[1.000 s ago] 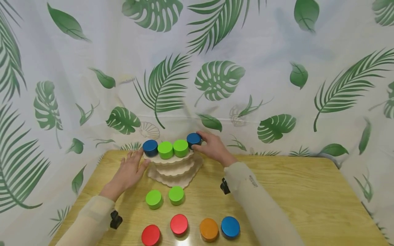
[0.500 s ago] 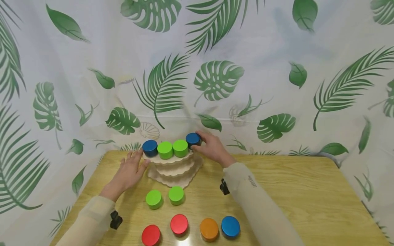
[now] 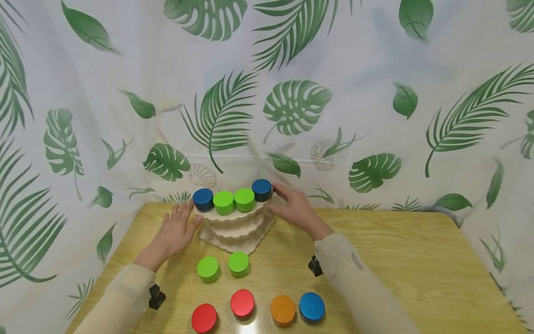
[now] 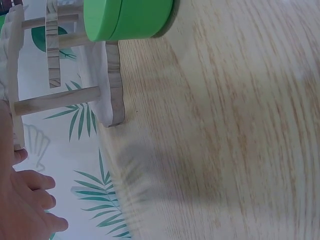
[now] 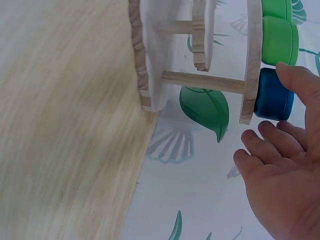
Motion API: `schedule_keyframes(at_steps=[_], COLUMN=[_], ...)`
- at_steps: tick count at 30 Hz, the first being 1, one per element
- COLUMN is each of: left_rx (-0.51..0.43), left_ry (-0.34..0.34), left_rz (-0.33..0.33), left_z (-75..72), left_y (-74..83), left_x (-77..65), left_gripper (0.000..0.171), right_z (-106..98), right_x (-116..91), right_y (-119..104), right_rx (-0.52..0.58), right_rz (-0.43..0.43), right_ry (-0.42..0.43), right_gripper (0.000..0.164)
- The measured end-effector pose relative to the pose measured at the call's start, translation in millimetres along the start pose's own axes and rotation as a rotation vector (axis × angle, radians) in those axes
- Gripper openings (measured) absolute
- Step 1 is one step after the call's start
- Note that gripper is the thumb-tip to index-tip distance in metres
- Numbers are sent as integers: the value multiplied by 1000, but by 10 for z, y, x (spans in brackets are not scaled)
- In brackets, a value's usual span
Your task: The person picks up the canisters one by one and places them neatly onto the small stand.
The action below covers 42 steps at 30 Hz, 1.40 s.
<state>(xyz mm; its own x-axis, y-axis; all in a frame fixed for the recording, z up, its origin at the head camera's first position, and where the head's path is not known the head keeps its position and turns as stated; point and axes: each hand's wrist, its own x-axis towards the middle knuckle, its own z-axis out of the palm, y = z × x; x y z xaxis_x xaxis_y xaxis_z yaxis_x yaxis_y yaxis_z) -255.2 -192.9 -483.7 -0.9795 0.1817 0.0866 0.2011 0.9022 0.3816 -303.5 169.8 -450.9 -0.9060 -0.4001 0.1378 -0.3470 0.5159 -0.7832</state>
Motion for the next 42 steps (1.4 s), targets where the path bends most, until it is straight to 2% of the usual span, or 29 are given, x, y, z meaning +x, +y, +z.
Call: schedule_keyframes(at_steps=[7,15,29,37,42], left_rx=[0,-8,4,-9,-7], left_ry=[-13,-12,-6,1,3], left_rz=[-8,-8,4,6,7], left_z=[-3,3,18,1,10], left_y=[-3,3,-8,-2,-13], left_x=[-2,-11,7,-4,5], left_gripper=[76,76,75,75,75], right_z=[-2,12,-18,3,20], right_x=[-248,-633,-1402,-1747,-1901], right_y=[48,123,257,317,388], right_rx=[-21,50,131,134,150], right_rz=[-1,-29,92,96,126], right_ry=[-31,-83,-192,-311,-356], right_gripper=[72,67,61,58,60])
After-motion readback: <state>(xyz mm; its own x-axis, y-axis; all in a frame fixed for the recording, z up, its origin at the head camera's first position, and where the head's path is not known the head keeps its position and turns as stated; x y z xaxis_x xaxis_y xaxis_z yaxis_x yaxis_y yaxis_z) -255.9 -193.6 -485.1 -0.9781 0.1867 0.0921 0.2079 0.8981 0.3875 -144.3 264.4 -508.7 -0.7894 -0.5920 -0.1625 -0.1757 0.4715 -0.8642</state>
